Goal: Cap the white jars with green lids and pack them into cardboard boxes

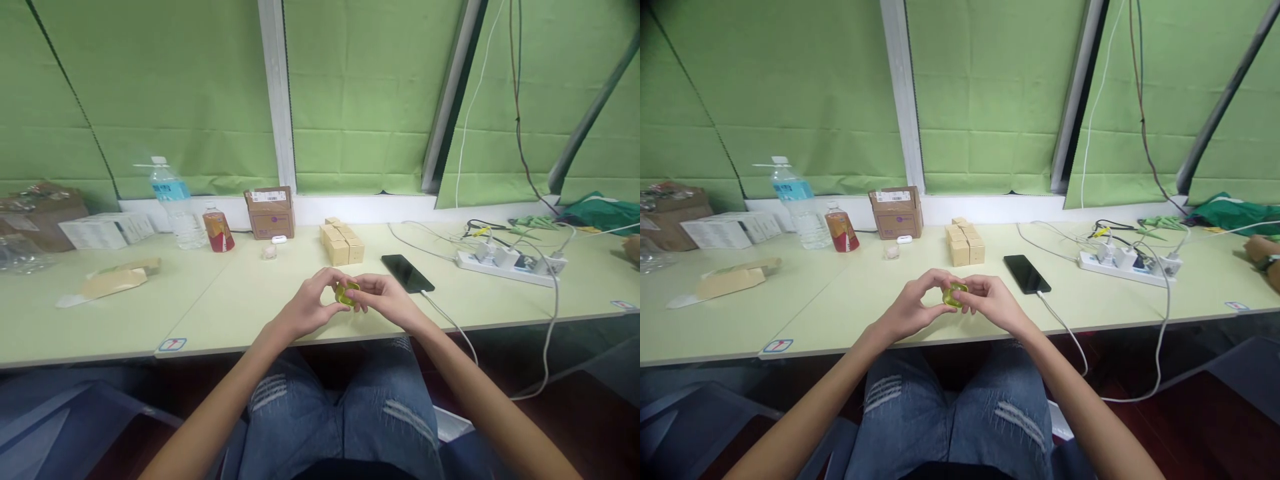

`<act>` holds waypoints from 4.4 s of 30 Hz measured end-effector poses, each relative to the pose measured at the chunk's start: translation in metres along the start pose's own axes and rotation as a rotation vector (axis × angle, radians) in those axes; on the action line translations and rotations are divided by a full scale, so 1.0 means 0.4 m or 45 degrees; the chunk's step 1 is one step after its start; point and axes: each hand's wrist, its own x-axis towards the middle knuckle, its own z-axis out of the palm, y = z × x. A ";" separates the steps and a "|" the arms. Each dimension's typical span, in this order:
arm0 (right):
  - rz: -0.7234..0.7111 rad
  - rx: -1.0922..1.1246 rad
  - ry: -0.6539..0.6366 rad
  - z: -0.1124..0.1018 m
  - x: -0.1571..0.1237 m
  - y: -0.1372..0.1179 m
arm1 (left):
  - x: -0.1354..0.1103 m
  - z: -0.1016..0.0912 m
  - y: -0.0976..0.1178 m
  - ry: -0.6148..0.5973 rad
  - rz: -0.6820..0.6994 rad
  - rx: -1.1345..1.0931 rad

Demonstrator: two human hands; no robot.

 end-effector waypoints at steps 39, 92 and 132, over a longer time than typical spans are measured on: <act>-0.010 -0.498 0.300 0.050 -0.004 0.001 | 0.004 0.016 0.006 -0.034 0.083 0.064; -0.073 -0.127 0.188 0.022 -0.035 -0.101 | 0.015 -0.013 0.027 0.169 -0.088 -0.441; -0.479 -0.791 0.411 0.097 -0.053 -0.105 | -0.008 0.056 -0.044 0.341 0.195 0.107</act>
